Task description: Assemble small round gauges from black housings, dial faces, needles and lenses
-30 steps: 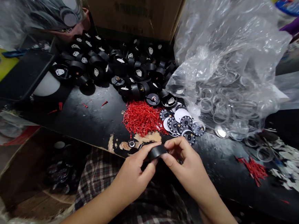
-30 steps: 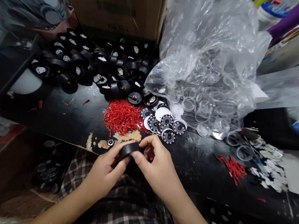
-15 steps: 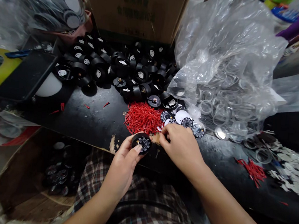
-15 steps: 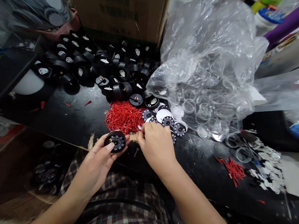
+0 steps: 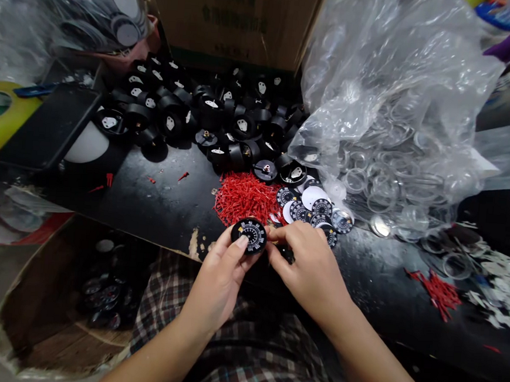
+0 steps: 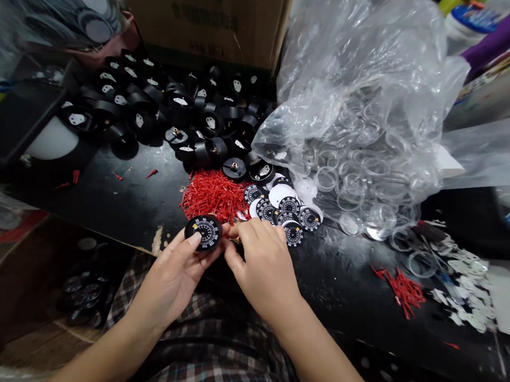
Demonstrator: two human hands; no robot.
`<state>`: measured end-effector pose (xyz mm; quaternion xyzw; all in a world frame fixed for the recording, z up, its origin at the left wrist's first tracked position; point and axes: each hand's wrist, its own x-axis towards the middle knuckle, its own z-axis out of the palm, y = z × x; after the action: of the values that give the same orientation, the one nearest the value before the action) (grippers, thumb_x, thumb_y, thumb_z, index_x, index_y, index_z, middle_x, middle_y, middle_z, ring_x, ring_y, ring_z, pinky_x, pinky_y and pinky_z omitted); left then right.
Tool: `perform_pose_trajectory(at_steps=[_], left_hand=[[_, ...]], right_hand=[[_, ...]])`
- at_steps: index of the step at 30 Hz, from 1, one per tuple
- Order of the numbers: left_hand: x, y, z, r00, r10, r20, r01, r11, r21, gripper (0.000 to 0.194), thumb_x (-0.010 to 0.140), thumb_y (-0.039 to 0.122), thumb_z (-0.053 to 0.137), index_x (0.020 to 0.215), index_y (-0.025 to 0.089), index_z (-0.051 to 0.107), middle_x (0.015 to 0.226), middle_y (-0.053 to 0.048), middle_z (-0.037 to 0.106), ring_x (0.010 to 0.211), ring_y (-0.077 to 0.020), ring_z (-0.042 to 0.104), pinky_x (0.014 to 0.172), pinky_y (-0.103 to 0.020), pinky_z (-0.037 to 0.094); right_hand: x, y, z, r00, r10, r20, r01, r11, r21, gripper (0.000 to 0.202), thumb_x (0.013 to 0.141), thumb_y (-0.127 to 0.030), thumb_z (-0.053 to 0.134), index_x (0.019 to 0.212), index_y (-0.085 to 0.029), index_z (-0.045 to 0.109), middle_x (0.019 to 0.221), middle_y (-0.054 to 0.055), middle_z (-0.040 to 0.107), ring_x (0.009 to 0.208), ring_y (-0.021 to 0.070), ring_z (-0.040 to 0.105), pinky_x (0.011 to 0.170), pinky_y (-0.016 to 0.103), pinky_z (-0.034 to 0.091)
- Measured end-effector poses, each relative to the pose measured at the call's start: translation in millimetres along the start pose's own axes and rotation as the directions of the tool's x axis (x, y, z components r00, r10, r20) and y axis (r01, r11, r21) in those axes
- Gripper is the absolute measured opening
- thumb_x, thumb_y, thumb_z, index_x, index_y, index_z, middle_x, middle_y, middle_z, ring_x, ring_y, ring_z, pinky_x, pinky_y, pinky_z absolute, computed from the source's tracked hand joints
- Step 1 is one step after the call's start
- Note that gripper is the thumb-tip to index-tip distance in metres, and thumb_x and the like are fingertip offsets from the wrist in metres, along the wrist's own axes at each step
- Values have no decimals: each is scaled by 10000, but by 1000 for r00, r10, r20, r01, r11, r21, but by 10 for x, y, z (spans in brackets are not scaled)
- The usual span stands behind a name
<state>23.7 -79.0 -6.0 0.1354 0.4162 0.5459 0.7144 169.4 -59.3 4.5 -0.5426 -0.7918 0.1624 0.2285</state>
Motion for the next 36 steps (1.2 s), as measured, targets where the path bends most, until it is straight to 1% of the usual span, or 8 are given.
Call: perform_pose_trajectory(at_steps=[3, 8, 11, 16, 24, 30, 33, 36], left_hand=[[4, 25, -11, 1000, 20, 13, -19, 1000, -8, 240, 858, 276, 609, 1080, 196, 654, 1081, -69, 723, 1091, -226, 638, 986, -396, 482], [47, -23, -4, 998, 69, -9, -68, 993, 92, 375, 854, 255, 614, 1225, 291, 577, 1153, -17, 689, 1083, -195, 630, 967, -358, 487], [47, -93, 1, 995, 67, 77, -81, 976, 202, 287, 870, 245, 597, 1151, 301, 618, 1162, 18, 672, 1125, -172, 590, 1000, -307, 448], [1, -91, 5, 976, 159, 146, -199, 923, 330, 240, 890, 255, 574, 1123, 298, 612, 1151, 35, 665, 1118, -136, 580, 1004, -241, 411], [-50, 3, 34, 967, 236, 95, -253, 853, 457, 189, 820, 242, 639, 1009, 244, 639, 980, 1, 695, 958, -190, 633, 891, -295, 470], [-88, 36, 33, 949, 299, 101, -300, 756, 581, 237, 812, 167, 610, 1011, 278, 674, 974, 17, 719, 943, -199, 650, 893, -314, 467], [-66, 54, 19, 962, 254, 101, -267, 793, 547, 229, 810, 174, 620, 1006, 273, 685, 987, 14, 724, 967, -200, 655, 917, -319, 469], [-30, 77, -3, 988, 101, 113, -139, 902, 409, 248, 821, 242, 637, 1066, 272, 668, 1084, 0, 717, 1068, -209, 635, 944, -320, 477]], right_hand=[[-5, -20, -44, 999, -2, -36, 4, 999, 55, 85, 905, -202, 531, 846, -186, 590, 807, 35, 624, 791, 201, 550, 736, 355, 357], [3, -107, -127, 1000, 28, -2, -25, 939, 343, 96, 909, -192, 529, 829, -203, 581, 779, -1, 588, 746, 149, 541, 709, 299, 391], [21, -147, -132, 999, 40, 23, -45, 949, 311, 108, 911, -189, 524, 816, -198, 576, 776, -1, 578, 745, 149, 539, 712, 304, 385], [20, -165, -152, 996, 69, 52, -81, 957, 279, 127, 909, -190, 525, 790, -204, 569, 738, -17, 565, 692, 138, 532, 678, 300, 377], [-14, -203, -192, 992, 100, 74, -117, 956, 269, 167, 911, -197, 519, 754, -210, 573, 728, -8, 607, 682, 148, 552, 667, 297, 399], [-60, -260, -163, 990, 121, 69, -136, 951, 277, 191, 903, -171, 529, 716, -205, 540, 679, -32, 582, 631, 126, 533, 638, 282, 375], [-49, -247, -161, 987, 135, 85, -153, 951, 269, 200, 895, -192, 546, 696, -205, 529, 648, -36, 563, 600, 125, 517, 622, 284, 368], [-11, -204, -175, 995, 69, 67, -82, 970, 228, 128, 889, -192, 548, 763, -203, 569, 702, -10, 583, 653, 145, 536, 650, 297, 382]])
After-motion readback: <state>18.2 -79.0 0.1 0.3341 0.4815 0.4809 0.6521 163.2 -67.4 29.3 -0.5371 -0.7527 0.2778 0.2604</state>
